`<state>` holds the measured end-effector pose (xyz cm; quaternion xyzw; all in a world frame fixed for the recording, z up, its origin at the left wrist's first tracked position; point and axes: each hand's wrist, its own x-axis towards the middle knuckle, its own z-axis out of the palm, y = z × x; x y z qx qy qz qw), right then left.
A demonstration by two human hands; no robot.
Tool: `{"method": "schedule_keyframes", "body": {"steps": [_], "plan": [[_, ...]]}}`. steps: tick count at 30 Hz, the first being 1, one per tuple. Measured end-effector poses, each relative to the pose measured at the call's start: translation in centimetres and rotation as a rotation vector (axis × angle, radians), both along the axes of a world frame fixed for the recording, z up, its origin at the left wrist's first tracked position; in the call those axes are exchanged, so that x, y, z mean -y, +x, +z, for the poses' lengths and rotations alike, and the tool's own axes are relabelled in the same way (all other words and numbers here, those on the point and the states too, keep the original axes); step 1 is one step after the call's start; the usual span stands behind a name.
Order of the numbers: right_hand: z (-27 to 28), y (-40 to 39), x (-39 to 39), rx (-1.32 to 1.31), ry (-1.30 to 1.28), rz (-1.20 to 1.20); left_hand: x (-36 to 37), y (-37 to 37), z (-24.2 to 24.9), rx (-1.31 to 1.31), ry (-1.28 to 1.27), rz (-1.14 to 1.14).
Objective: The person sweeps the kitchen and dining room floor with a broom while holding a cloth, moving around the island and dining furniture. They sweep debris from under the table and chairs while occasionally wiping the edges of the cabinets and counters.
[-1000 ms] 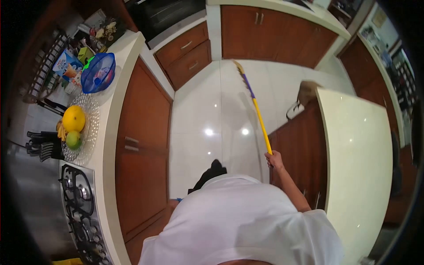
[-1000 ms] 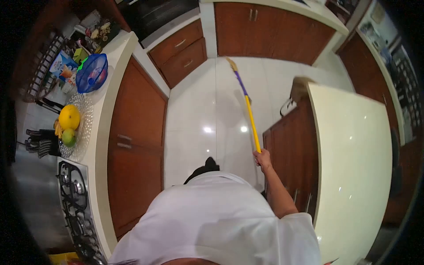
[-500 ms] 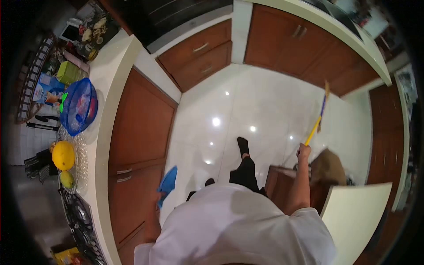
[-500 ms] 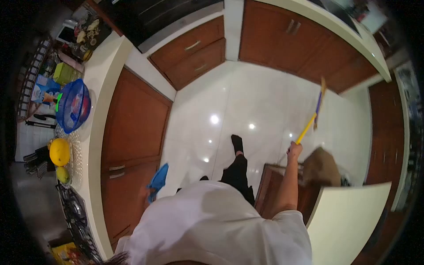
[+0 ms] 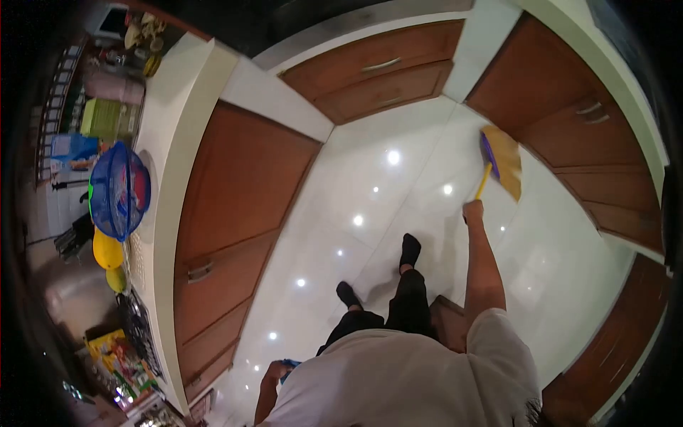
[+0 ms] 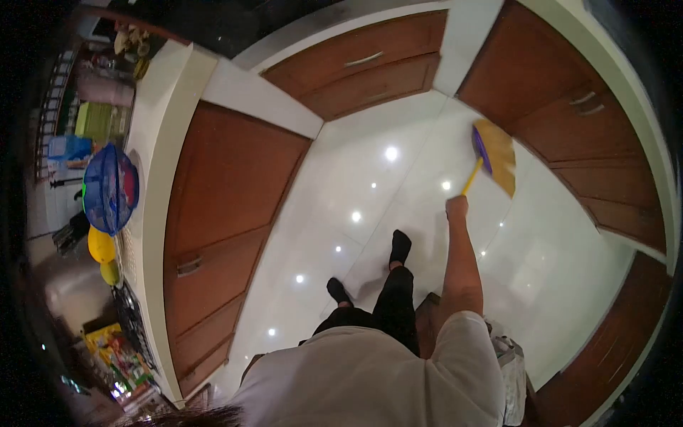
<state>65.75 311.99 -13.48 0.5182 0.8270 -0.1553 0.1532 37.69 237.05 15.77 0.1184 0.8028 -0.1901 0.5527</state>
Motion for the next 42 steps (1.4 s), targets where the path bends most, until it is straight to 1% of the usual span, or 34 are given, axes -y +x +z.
{"method": "schedule_keyframes", "body": {"steps": [1, 2, 4, 5, 7, 8, 9, 10, 12, 13, 14, 15, 18, 19, 21, 22, 23, 24, 25, 26, 27, 28, 30, 31, 32, 33, 34, 35, 36, 37, 38, 39, 41, 42], "plan": [[0.9, -2.7, 0.1, -0.103, -0.095, -0.291, -1.3, 0.4, 0.9, -0.039, 0.034, 0.273], [4.2, -6.4, 0.3, -0.223, -0.142, -0.589, -5.7, 0.9, 3.6, -0.097, 0.077, 0.542], [4.6, -9.0, 0.5, -0.251, -0.22, -0.452, -7.3, 1.1, 3.8, -0.102, 0.138, 0.651], [5.6, -9.9, 1.6, -0.237, -0.217, -0.441, -6.6, 0.9, 3.2, 0.055, 0.317, 0.854], [7.2, -11.2, 4.4, -0.193, -0.222, -0.357, -5.8, 0.8, 1.4, 0.023, 0.301, 0.908], [8.1, -10.7, 6.4, -0.086, -0.104, 0.077, -5.9, 0.7, 0.5, -0.019, 0.287, 0.948], [9.1, -10.3, 8.4, -0.041, -0.143, 0.196, -8.9, 0.0, 2.5, -0.068, 0.285, 0.823], [10.0, -10.1, 11.2, 0.013, -0.233, 0.257, -5.9, 0.1, -0.5, -0.044, 0.308, 0.988], [12.4, -10.2, 17.4, 0.101, -0.452, 0.295, -1.7, 0.1, -4.6, -0.063, 0.444, 0.993], [13.1, -10.8, 21.1, 0.128, -0.554, 0.308, -2.0, -0.1, -4.2, -0.058, 0.402, 1.026], [17.1, -13.3, 24.2, 0.14, -0.689, 0.11, -3.3, -0.8, -3.1, -0.052, 0.359, 1.057], [24.0, -17.2, 26.5, 0.157, -0.891, 0.084, -2.1, -1.0, -3.6, -0.027, 0.428, 1.076], [24.0, -21.7, 35.8, 0.212, -0.932, 0.358, 2.2, -0.7, -4.7, -0.044, 0.46, 1.121], [24.1, -23.7, 38.4, 0.213, -0.955, 0.415, 2.9, -0.7, -3.9, -0.048, 0.449, 1.09], [25.1, -26.9, 43.1, 0.011, -1.13, 0.267, 6.6, 0.2, -4.3, -0.063, 0.408, 1.144], [22.5, -28.3, 45.8, 0.039, -1.249, 0.325, 8.7, 0.7, -4.4, -0.077, 0.369, 1.177], [18.9, -29.4, 48.0, 0.071, -1.368, 0.382, 10.5, 1.4, -4.3, -0.119, 0.396, 1.096], [16.9, -30.5, 49.0, 0.024, -1.59, 0.17, 12.8, 2.3, -4.4, -0.127, 0.388, 1.119], [16.1, -31.5, 48.9, 0.02, -1.62, 0.106, 14.6, 3.0, -4.5, -0.162, 0.333, 1.13], [15.4, -31.7, 48.4, 0.003, -1.616, 0.176, 16.2, 4.1, -4.7, -0.195, 0.274, 1.14], [15.3, -32.0, 47.8, -0.016, -1.609, 0.245, 16.7, 4.5, -3.5, -0.175, 0.299, 1.155], [16.6, -31.1, 45.9, -0.049, -1.561, 0.446, 18.8, 5.7, -4.4, -0.176, 0.297, 1.174], [24.8, -29.4, 39.7, 0.104, -1.349, 0.684, 23.7, 8.2, -8.4, -0.195, 0.207, 1.051], [23.3, -26.1, 36.1, 0.181, -1.218, 0.775, 22.5, 8.1, -7.0, -0.188, 0.173, 0.972], [30.7, -24.9, 32.4, 0.091, -1.132, 0.714, 23.3, 8.8, -8.9, -0.186, 0.191, 1.004], [30.6, -20.8, 27.3, 0.303, -0.933, 0.703, 25.2, 9.4, -11.9, -0.068, 0.206, 0.662], [32.5, -16.1, 22.6, 0.365, -0.699, 0.581, 26.1, 10.9, -13.4, 0.045, 0.213, 0.322], [37.1, -14.2, 19.7, 0.588, -0.531, 0.516, 23.2, 10.2, -11.3, 0.006, 0.05, 0.631], [39.1, -9.2, 15.7, 0.532, -0.465, 0.212, 22.2, 10.2, -11.9, -0.002, 0.138, 0.518], [43.4, -6.5, 14.7, 0.263, -0.461, 0.073, 21.6, 10.3, -12.5, -0.014, 0.22, 0.406], [46.6, -6.8, 15.5, 0.324, -0.389, 0.023, 20.4, 9.7, -12.2, -0.012, 0.311, 0.405], [49.9, -7.2, 16.3, 0.384, -0.32, -0.03, 18.9, 8.8, -11.7, -0.028, 0.302, 0.552], [47.8, -3.9, 13.4, 0.343, -0.486, -0.445, 15.8, 7.0, -10.7, -0.088, 0.293, 0.849], [45.8, -4.6, 14.1, 0.302, -0.41, -0.507, 14.9, 6.4, -10.8, -0.084, 0.292, 0.871]]}}
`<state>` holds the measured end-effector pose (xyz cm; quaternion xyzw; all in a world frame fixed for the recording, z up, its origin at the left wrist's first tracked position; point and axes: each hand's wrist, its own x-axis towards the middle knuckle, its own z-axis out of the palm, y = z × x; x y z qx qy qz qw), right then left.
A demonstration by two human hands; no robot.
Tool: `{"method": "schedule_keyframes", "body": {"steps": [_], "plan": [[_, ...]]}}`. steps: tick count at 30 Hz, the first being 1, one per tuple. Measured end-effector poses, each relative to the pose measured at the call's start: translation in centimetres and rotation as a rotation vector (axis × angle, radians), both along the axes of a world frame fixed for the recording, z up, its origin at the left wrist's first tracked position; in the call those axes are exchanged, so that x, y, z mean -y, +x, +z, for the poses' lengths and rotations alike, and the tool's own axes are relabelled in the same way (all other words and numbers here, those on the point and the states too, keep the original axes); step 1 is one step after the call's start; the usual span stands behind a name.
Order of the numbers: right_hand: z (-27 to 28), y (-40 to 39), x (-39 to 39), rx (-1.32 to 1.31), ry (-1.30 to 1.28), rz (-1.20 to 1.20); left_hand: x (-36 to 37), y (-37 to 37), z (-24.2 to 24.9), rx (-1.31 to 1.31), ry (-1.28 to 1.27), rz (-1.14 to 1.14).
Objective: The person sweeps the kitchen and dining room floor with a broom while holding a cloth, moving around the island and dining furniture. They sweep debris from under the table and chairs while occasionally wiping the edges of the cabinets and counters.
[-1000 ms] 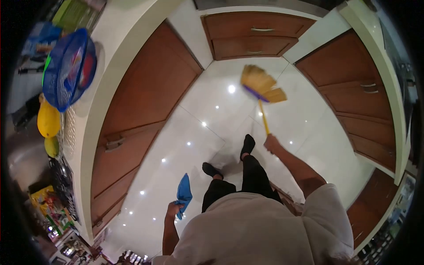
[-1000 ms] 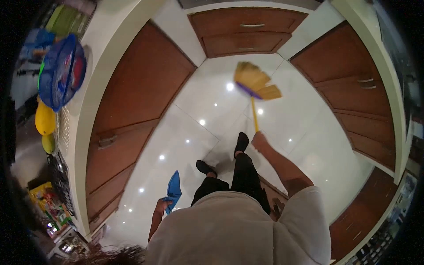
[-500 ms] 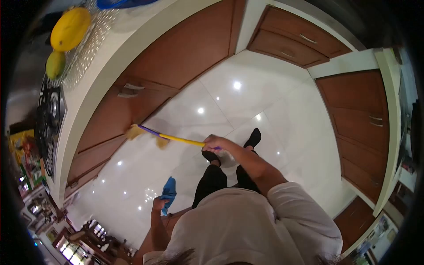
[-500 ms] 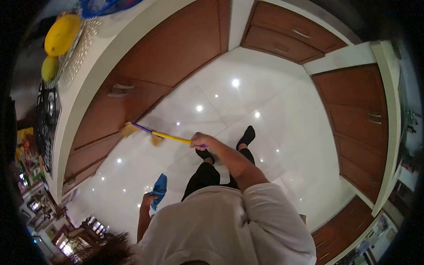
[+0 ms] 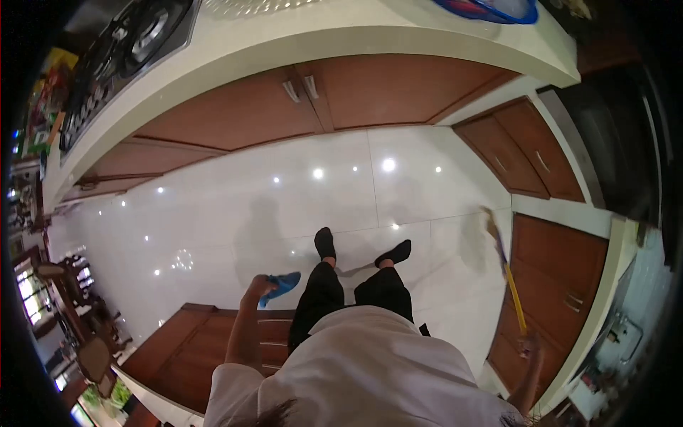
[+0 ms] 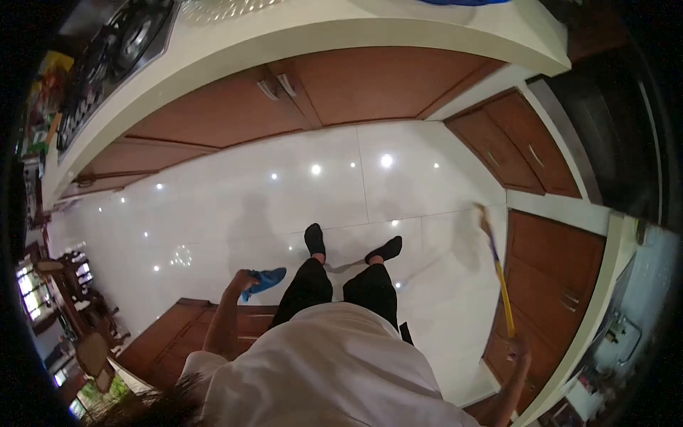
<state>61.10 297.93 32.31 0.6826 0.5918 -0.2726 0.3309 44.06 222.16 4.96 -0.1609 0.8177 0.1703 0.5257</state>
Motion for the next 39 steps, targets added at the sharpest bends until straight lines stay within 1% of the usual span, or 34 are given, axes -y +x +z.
{"method": "schedule_keyframes", "body": {"steps": [1, 2, 3, 4, 5, 6, 7, 8, 9, 10, 11, 12, 14, 15, 16, 18, 20, 21, 22, 23, 25, 26, 27, 28, 29, 30, 31, 33, 34, 35, 36, 37, 38, 39], "plan": [[-2.6, -0.5, 0.9, -0.008, 0.094, -0.056, -1.0, -0.8, 0.6, -0.039, 0.025, -0.013], [-6.2, -0.1, -0.5, -0.095, 0.024, -0.031, -1.9, -1.3, 1.6, -0.08, 0.053, -0.032], [-10.8, 0.6, -2.3, -0.183, -0.046, -0.008, -2.7, -1.5, 3.2, -0.157, 0.161, 0.237], [-16.3, 0.7, -2.8, -0.633, 0.192, -0.82, -2.6, -1.3, 2.9, -0.153, 0.169, 0.244], [-22.9, 0.5, -5.0, -0.398, 0.169, -0.553, -2.1, -0.9, 2.5, -0.154, 0.146, 0.205], [-22.2, -4.3, -2.3, -0.417, -0.054, -0.357, -1.3, -0.2, 2.0, -0.157, 0.12, 0.169], [-23.8, -9.8, 1.5, -0.301, 0.126, -0.333, -0.2, 0.9, 1.5, -0.1, 0.092, 0.288], [-27.2, -10.3, 0.8, -0.5, -0.216, -0.17, 0.4, 1.5, 1.6, -0.097, 0.091, 0.304], [-30.5, -12.8, 1.9, -0.562, -0.339, -0.12, 1.1, 2.3, 2.6, -0.129, 0.139, 0.385], [-32.8, -16.7, 5.2, -0.534, -0.2, -0.244, 2.2, 3.3, 3.4, -0.165, 0.179, 0.472], [-34.9, -21.2, 7.9, -0.246, -0.207, -0.039, 3.7, 4.6, 3.3, -0.099, 0.118, 0.487], [-36.7, -24.9, 10.9, 0.036, -0.211, 0.175, 5.0, 6.2, 3.1, -0.101, 0.088, 0.522], [-37.6, -28.2, 17.0, -0.42, -0.16, 0.302, 7.7, 9.6, 2.5, 0.059, 0.108, 0.667], [-38.3, -29.6, 18.7, -0.404, -0.179, 0.517, 8.7, 11.6, 1.3, 0.041, 0.047, 0.573], [-38.1, -30.8, 20.9, -0.373, -0.303, 0.392, 9.2, 13.4, 0.5, 0.027, -0.01, 0.475], [-38.4, -31.1, 25.0, -0.16, -0.313, 0.573, 9.3, 15.5, 0.9, -0.088, -0.046, 0.48], [-32.3, -30.8, 33.3, -0.247, -0.339, 0.503, 8.7, 15.3, 2.9, 0.071, -0.003, 0.655], [-34.7, -29.6, 35.1, -0.205, -0.454, 0.432, 9.5, 18.9, -0.5, 0.05, 0.012, 0.674], [-32.9, -29.5, 38.1, -0.273, -0.628, 0.561, 10.4, 22.6, -3.9, 0.034, 0.028, 0.688], [-31.5, -29.4, 42.8, -0.285, -0.718, 0.52, 10.1, 22.3, -3.0, 0.045, 0.033, 0.677], [-28.7, -29.2, 52.2, -0.296, -0.895, 0.427, 7.9, 20.5, -0.2, 0.085, 0.029, 0.8], [-22.7, -31.3, 58.5, -0.292, -0.93, 0.352, 7.2, 19.8, 0.8, 0.099, 0.03, 0.838], [-36.1, -27.3, 61.8, -0.426, -0.937, 0.573, 6.9, 19.7, 1.1, 0.086, 0.102, 0.953], [-26.6, -31.2, 66.9, -0.246, -1.044, 0.409, 6.8, 20.1, 0.9, 0.074, 0.174, 1.069], [-27.2, -32.0, 70.9, -0.313, -1.117, 0.451, 6.7, 20.4, 0.9, 0.08, 0.179, 1.064], [-28.3, -33.4, 74.6, -0.259, -1.242, 0.405, 6.8, 20.9, 0.5, 0.08, 0.156, 1.105], [-29.3, -35.4, 77.0, -0.17, -1.372, 0.419, 6.7, 21.3, 0.0, 0.076, 0.134, 1.145], [-31.8, -39.0, 78.0, -0.107, -1.579, 0.176, 6.8, 21.6, -0.2, 0.113, 0.149, 1.167], [-32.4, -39.7, 78.1, -0.129, -1.575, 0.163, 7.2, 21.3, -0.1, 0.159, 0.155, 1.195], [-32.7, -40.2, 77.9, -0.102, -1.612, 0.163, 7.6, 20.5, 0.3, 0.163, 0.157, 1.167], [-32.9, -40.2, 77.1, -0.073, -1.641, 0.156, 7.7, 20.0, 1.0, 0.1, 0.12, 1.037], [-31.8, -39.5, 75.9, -0.11, -1.635, 0.204, 7.5, 19.1, 1.8, 0.038, 0.095, 0.903], [-31.6, -38.6, 74.0, -0.089, -1.677, 0.167, 7.1, 18.1, 2.6, 0.052, 0.118, 0.863], [-31.5, -37.6, 71.9, -0.077, -1.72, 0.126, 6.8, 17.0, 3.4, 0.05, 0.101, 0.942]]}}
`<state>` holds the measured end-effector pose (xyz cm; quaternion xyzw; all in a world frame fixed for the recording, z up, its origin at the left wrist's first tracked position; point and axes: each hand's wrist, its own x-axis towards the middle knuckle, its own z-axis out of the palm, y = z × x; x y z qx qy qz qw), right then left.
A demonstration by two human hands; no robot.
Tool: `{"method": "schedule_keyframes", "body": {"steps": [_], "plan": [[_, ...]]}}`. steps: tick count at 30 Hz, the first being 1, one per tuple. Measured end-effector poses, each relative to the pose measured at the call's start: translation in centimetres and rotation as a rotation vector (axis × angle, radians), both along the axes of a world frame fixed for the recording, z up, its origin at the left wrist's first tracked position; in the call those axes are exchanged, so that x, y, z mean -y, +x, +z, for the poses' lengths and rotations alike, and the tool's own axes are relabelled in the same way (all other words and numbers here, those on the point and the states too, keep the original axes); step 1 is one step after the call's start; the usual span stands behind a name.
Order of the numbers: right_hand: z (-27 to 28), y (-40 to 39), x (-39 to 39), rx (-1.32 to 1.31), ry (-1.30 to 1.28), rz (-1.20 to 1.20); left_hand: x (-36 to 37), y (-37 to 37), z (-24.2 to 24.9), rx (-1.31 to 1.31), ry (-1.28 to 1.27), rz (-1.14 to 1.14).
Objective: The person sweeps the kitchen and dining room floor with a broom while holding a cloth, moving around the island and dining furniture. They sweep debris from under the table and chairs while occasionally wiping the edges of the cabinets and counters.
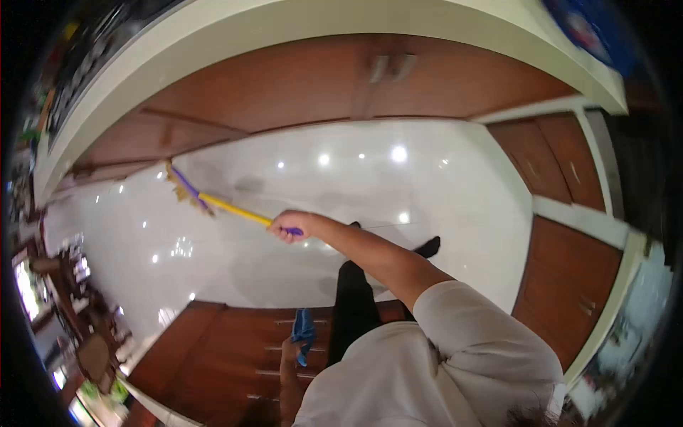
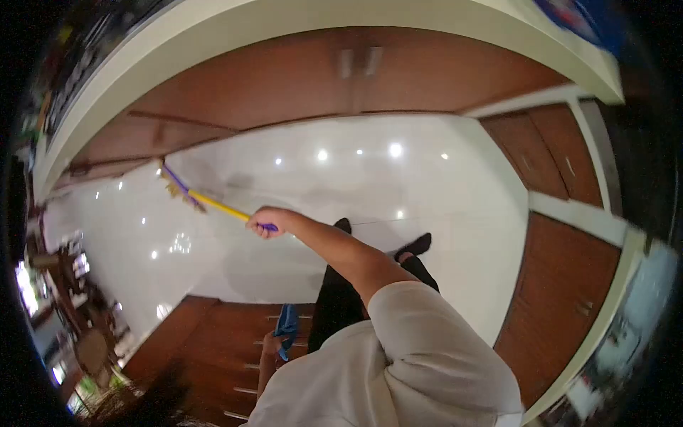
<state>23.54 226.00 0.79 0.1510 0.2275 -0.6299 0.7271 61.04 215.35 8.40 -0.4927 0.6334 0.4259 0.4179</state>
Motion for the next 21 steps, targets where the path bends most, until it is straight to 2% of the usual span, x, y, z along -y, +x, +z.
{"method": "schedule_keyframes", "body": {"steps": [1, 2, 4, 6, 8, 9, 10, 11, 12, 14, 15, 17, 19, 21], "plan": [[0.0, 1.0, -2.3, 0.032, 0.015, -0.015, 0.0, -1.2, 0.4, 0.007, -0.019, 0.076], [0.5, 1.6, -4.8, 0.054, 0.025, -0.029, 2.4, 2.0, -3.8, -0.035, -0.003, -0.07], [2.0, 2.2, -11.1, 0.038, 0.139, -0.041, 3.5, 1.0, -4.9, -0.024, -0.031, -0.298], [0.4, 4.0, -17.9, 0.141, 0.111, -0.25, 3.3, -2.1, -4.0, -0.018, -0.06, -0.505], [-0.2, 5.3, -26.1, 0.2, 0.2, -0.415, 2.4, -6.2, -3.2, -0.035, -0.084, -0.699], [-4.4, 7.0, -29.8, 0.279, 0.138, -0.586, 1.8, -8.8, -2.6, -0.057, -0.095, -0.773], [-3.1, 8.3, -34.6, 0.286, 0.119, -0.777, 1.0, -11.7, -2.0, -0.082, -0.105, -0.826], [-4.4, 8.9, -39.3, 0.432, 0.11, -0.74, -0.8, -14.9, -0.9, -0.102, -0.111, -0.859], [-3.4, 10.1, -43.8, 0.427, 0.204, -0.833, -3.8, -17.7, 1.3, -0.103, -0.111, -0.823], [-2.5, 13.2, -51.3, 0.488, 0.151, -1.002, -10.1, -22.9, 5.1, -0.095, -0.101, -0.665], [-1.9, 14.7, -54.6, 0.489, 0.128, -1.056, -8.6, -23.4, 2.3, -0.116, -0.13, -0.636], [-1.4, 18.2, -60.8, 0.561, 0.22, -1.314, -11.7, -26.8, 2.0, -0.154, -0.128, -0.777], [-1.5, 22.6, -67.1, 0.615, 0.138, -1.473, -18.3, -29.7, 4.0, -0.173, -0.188, -1.077], [-0.4, 27.2, -73.1, 0.652, 0.098, -1.653, -24.7, -31.9, 4.9, -0.211, -0.148, -1.104]]}}
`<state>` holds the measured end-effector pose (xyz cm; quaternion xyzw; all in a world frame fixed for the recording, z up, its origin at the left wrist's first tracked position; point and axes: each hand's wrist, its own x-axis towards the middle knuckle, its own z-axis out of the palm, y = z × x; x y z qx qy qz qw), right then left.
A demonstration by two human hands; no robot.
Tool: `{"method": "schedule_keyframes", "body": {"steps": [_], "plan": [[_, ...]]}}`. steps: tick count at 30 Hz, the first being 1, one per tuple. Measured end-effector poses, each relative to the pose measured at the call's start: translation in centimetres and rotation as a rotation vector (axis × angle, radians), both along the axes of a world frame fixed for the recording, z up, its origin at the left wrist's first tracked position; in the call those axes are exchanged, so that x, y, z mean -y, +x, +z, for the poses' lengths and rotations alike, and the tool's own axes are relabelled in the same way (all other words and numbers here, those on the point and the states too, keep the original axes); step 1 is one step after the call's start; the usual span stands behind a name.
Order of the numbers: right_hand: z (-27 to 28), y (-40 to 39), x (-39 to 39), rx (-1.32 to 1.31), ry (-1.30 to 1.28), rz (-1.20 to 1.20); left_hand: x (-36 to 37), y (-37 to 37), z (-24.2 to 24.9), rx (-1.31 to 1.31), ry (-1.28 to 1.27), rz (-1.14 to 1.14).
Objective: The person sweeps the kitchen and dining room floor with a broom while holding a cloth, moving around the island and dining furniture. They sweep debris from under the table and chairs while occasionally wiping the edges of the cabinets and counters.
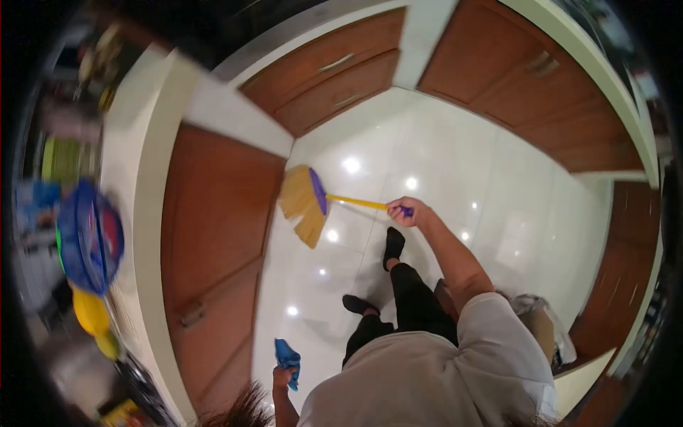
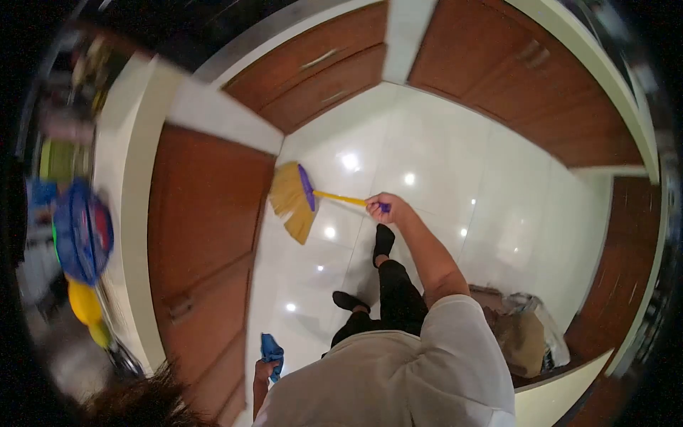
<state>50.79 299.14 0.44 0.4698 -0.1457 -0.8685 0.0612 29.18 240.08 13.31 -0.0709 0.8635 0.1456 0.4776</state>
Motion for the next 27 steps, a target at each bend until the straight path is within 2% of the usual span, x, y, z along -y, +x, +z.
{"method": "schedule_keyframes", "body": {"steps": [2, 4, 6, 7, 9, 11, 13, 14, 15, 16, 17, 19, 20, 21, 22, 23, 24, 25, 26, 27], "plan": [[-1.1, 5.9, -4.9, -0.131, -0.076, -0.246, -9.2, -1.2, 4.4, 0.089, -0.145, -0.114], [-0.5, 11.6, -8.8, -0.118, -0.054, -0.458, -12.4, -3.7, 2.8, -0.015, -0.103, -0.514], [-1.2, 18.0, -11.5, -0.143, -0.047, -0.683, -14.2, -7.7, -0.4, 0.225, -0.129, -0.413], [-0.8, 21.1, -12.1, -0.136, -0.012, -0.775, -17.2, -7.5, 0.8, 0.218, -0.15, -0.465], [-1.1, 27.1, -13.4, -0.08, 0.067, -0.993, -24.3, -6.0, 3.3, 0.009, 0.352, -0.39], [-1.0, 31.7, -12.5, -0.037, 0.141, -1.195, -27.9, -8.4, 1.7, 0.06, 0.319, -0.579], [-0.8, 35.6, -10.8, -0.03, 0.153, -1.317, -33.5, -6.7, 3.2, 0.029, 0.271, -0.681], [-1.0, 37.3, -9.5, -0.053, 0.15, -1.378, -34.5, -8.1, 2.2, 0.038, 0.258, -0.727], [-1.2, 38.6, -7.7, -0.076, 0.148, -1.439, -35.6, -9.9, 0.3, -0.004, 0.235, -0.922], [-1.2, 38.9, -5.9, -0.064, 0.144, -1.48, -36.9, -11.3, -0.4, -0.045, 0.22, -1.111], [-1.3, 38.8, -3.9, -0.019, 0.131, -1.531, -38.0, -12.8, -0.7, -0.034, 0.212, -1.151], [-1.0, 37.8, 0.7, 0.026, 0.115, -1.624, -42.0, -13.8, -1.0, 0.165, 0.077, -1.049], [-0.3, 36.6, 3.7, 0.062, 0.138, -1.634, -44.5, -13.2, -0.1, 0.169, 0.074, -1.091], [0.3, 35.6, 6.7, 0.098, 0.164, -1.639, -46.9, -11.5, 1.7, 0.156, -0.034, -1.109], [-3.0, 34.4, 11.0, -0.019, 0.331, -1.645, -48.3, -11.1, 2.8, 0.145, -0.142, -1.122], [-0.1, 31.5, 13.7, 0.225, 0.178, -1.722, -49.2, -12.6, 1.9, 0.148, -0.135, -1.158], [0.3, 29.4, 18.0, 0.137, 0.163, -1.699, -50.6, -15.1, 0.3, 0.149, -0.046, -1.287], [-1.8, 27.0, 23.1, 0.098, 0.291, -1.687, -51.7, -16.9, -0.5, 0.151, 0.049, -1.408], [-0.1, 23.9, 27.3, 0.131, 0.169, -1.726, -54.2, -15.8, 1.5, 0.12, -0.049, -1.488], [0.7, 20.1, 32.2, 0.295, 0.429, -1.656, -56.5, -14.2, 4.1, 0.084, -0.15, -1.566]]}}
